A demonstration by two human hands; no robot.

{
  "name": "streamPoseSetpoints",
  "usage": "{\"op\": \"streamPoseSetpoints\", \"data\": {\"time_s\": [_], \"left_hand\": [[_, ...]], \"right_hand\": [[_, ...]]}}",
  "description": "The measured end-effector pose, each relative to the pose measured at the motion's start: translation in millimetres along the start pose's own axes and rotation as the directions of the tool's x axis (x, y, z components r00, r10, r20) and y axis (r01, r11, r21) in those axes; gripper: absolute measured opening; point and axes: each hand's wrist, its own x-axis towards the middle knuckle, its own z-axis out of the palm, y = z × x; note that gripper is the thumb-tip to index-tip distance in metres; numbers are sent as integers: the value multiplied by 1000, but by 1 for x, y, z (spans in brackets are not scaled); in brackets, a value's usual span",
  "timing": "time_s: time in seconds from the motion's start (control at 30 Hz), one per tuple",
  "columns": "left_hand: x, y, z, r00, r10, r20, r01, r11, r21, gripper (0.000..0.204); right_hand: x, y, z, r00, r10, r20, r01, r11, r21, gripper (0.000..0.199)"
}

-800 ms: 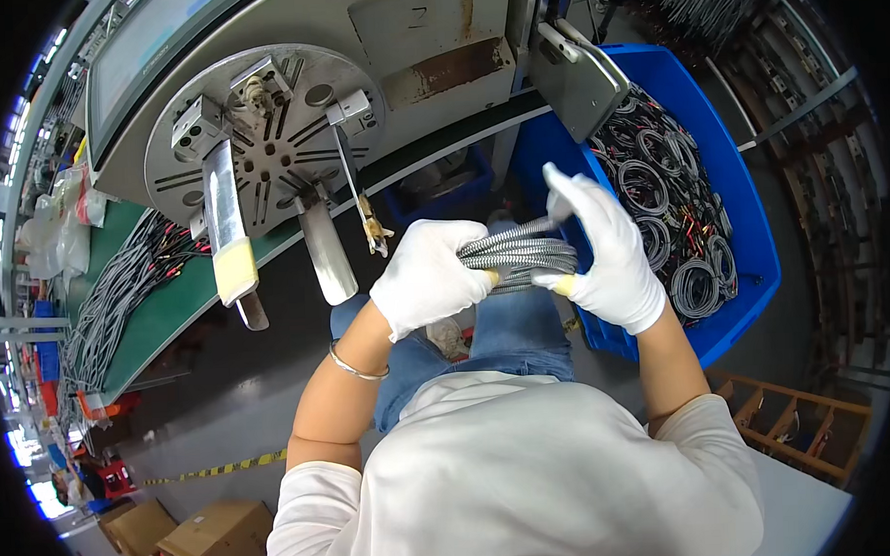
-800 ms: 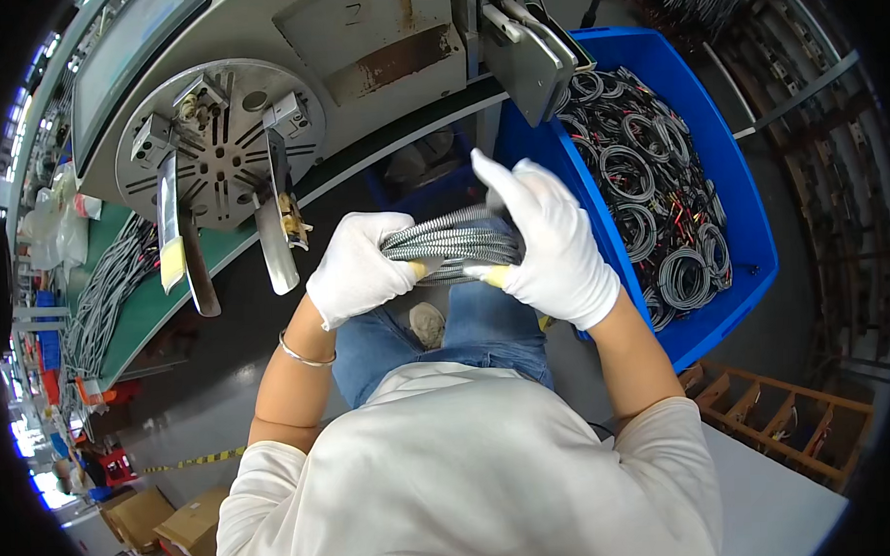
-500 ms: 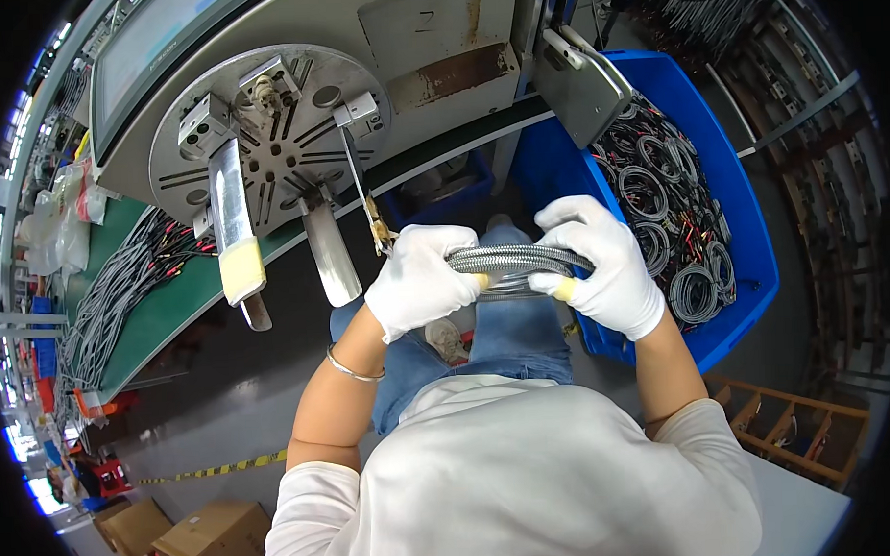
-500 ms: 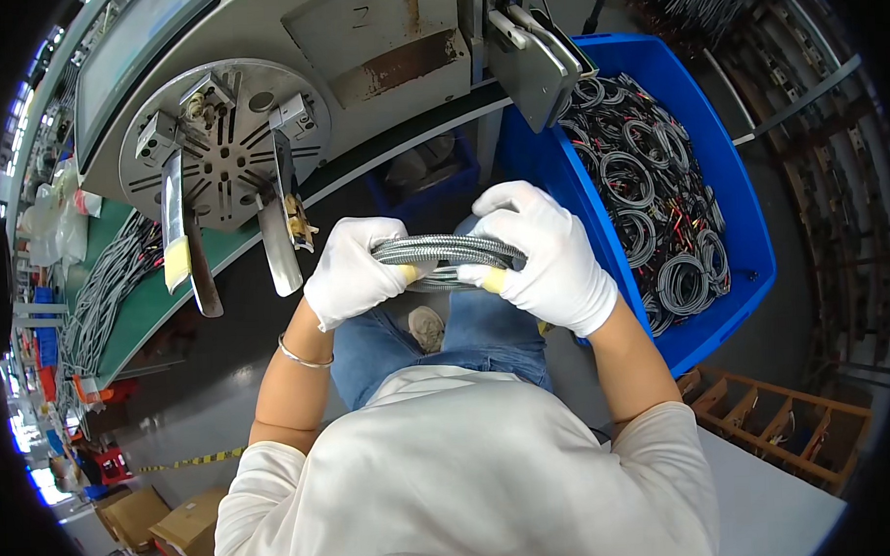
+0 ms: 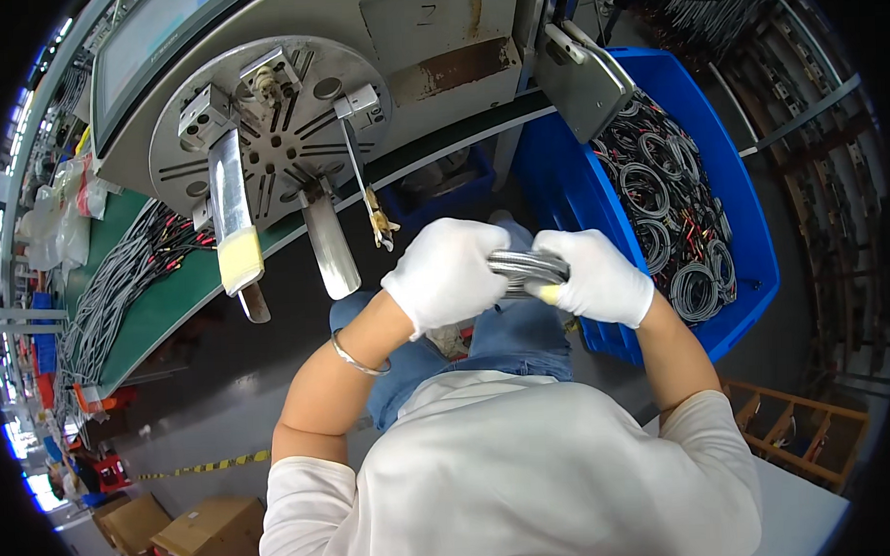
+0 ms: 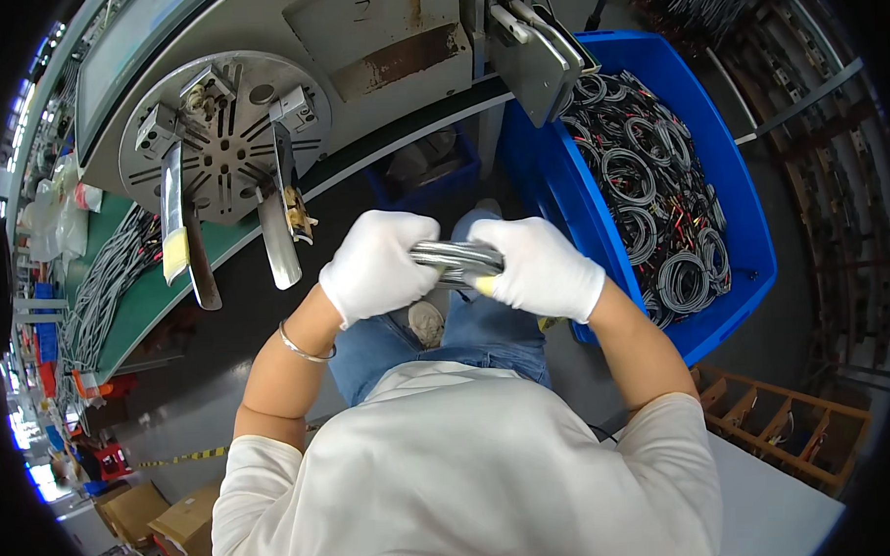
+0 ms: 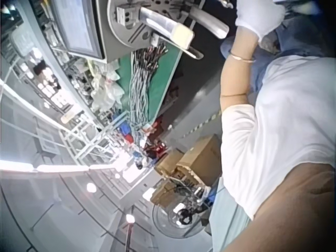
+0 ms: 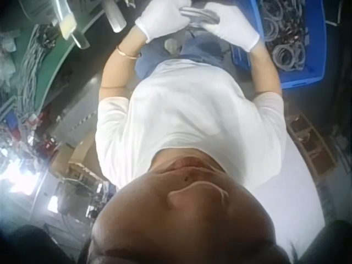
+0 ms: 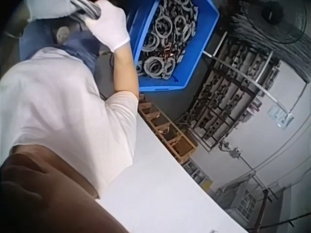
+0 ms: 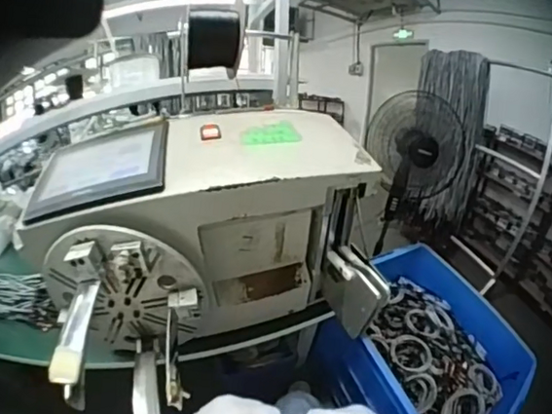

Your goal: Use a specialized machine to wind electrical cables into coils and secure them.

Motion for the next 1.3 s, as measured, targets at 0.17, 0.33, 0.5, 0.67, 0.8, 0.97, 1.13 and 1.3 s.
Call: {"op": "streamPoseSetpoints", "data": {"time_s": [0.17, 0.33, 0.5, 0.67, 0.8, 0.97, 1.13, 1.3], "left_hand": [[0, 7, -13, 903, -284, 321, 399, 832, -385, 19], [6, 17, -8, 645, -164, 746, 705, 503, -499, 31], [7, 25, 17, 633, -267, 727, 734, 504, -455, 34], [1, 10, 65, 748, -342, 569, 591, 733, -336, 38], [-6, 17, 103, 892, -228, 391, 331, 917, -222, 36], [-22, 45, 139, 837, -70, 543, -17, 988, 153, 20], [-21, 52, 148, 893, 58, 446, -203, 937, 285, 11], [23, 71, 72, 893, 446, 57, -442, 847, 295, 27]], "right_hand": [[-7, 15, -7, 1000, 6, -14, -5, 995, 99, 21], [-6, 23, -10, 966, -256, -27, 240, 935, -261, 22], [-6, 33, -17, 945, -304, -122, 201, 832, -517, 21], [-65, 62, -3, 886, -136, -443, -140, 833, -536, 28], [-90, 55, 22, 736, 665, 123, -299, 158, 941, 30], [-93, 82, 51, 639, 721, 267, -33, -322, 946, 18], [-96, 67, 47, 635, 772, 28, 40, -69, 997, 28], [-79, 31, -14, 722, 552, -417, 277, 322, 905, 31]]}}
